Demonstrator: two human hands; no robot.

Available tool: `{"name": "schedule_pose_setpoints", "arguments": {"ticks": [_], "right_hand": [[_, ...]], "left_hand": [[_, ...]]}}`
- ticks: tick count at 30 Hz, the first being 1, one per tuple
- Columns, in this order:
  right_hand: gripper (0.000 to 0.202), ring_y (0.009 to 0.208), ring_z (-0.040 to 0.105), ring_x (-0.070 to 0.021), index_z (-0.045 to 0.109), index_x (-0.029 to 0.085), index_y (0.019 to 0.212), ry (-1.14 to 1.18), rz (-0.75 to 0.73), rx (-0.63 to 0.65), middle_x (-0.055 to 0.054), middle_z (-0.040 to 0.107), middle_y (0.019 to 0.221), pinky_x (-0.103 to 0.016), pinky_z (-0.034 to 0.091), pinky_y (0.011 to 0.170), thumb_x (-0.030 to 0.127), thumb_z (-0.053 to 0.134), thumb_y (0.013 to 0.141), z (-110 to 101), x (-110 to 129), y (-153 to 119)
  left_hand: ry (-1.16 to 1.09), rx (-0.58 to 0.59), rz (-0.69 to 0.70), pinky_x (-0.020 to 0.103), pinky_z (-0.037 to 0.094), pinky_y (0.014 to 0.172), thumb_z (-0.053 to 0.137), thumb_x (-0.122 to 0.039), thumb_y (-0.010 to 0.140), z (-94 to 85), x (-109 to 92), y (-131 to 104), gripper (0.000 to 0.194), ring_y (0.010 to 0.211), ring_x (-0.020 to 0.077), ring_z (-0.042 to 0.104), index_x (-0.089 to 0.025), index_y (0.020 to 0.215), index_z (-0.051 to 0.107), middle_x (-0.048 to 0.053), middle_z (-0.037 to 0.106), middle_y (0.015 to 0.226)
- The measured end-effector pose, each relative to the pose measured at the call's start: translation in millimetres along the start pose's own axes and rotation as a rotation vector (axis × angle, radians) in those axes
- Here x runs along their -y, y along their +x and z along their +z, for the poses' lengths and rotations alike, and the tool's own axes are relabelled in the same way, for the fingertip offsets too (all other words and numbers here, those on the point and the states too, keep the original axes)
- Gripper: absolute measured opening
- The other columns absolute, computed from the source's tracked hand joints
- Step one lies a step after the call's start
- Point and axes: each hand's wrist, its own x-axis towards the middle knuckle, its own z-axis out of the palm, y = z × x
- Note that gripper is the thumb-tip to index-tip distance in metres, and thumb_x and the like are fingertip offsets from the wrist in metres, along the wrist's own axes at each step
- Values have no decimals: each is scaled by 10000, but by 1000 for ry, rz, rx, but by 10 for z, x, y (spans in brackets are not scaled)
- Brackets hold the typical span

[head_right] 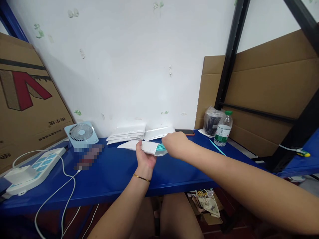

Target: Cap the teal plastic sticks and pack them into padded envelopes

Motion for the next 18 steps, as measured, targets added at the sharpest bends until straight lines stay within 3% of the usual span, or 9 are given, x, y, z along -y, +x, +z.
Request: {"name": "schedule_pose_setpoints", "arguments": {"ticks": [3,6,8,10,12,15,18], "right_hand": [[170,736,630,-256,650,149,810,-33,-25,-37,-141,659,769,-336,443,618,139,676,642,-216,127,158],[282,638,602,-212,663,158,798,-99,-110,25,-103,651,727,-293,413,549,91,726,532,-481,148,295],[405,602,572,-177,666,170,864,-48,-193,44,-76,648,740,-266,383,518,84,745,476,-626,98,346],[461,606,551,-152,650,191,951,92,-281,-18,-52,644,788,-247,365,513,146,748,503,-697,18,374],[396,628,541,-132,640,203,963,239,-350,-139,-27,633,808,-232,360,530,212,722,576,-677,-61,399],[190,641,532,-114,653,175,836,376,-394,-303,-6,609,742,-219,362,560,242,678,659,-530,-126,458],[78,632,525,-105,654,156,716,424,-450,-331,-9,596,724,-213,365,569,225,663,681,-381,-115,524]], "left_hand": [[-97,-17,-36,362,509,718,426,-404,802,76,82,22,364,835,226,618,-172,1041,575,82,641,950],[-136,3,-124,437,502,715,396,-419,802,113,76,70,400,862,262,610,-176,1081,546,109,618,1002],[-159,28,-133,453,495,718,378,-423,804,115,29,109,409,896,277,598,-181,1096,532,116,604,1039],[-178,51,-140,453,491,719,369,-408,805,108,-29,146,398,913,279,590,-185,1093,529,112,597,1059],[-202,65,-151,451,489,724,367,-384,804,103,-75,173,375,909,275,588,-181,1067,540,106,600,1045],[-227,81,-166,453,486,725,364,-371,805,111,-101,195,346,891,274,588,-166,997,565,103,611,980],[-237,109,-176,436,490,722,353,-370,810,132,-89,210,333,876,261,590,-160,938,578,100,617,938]]}}
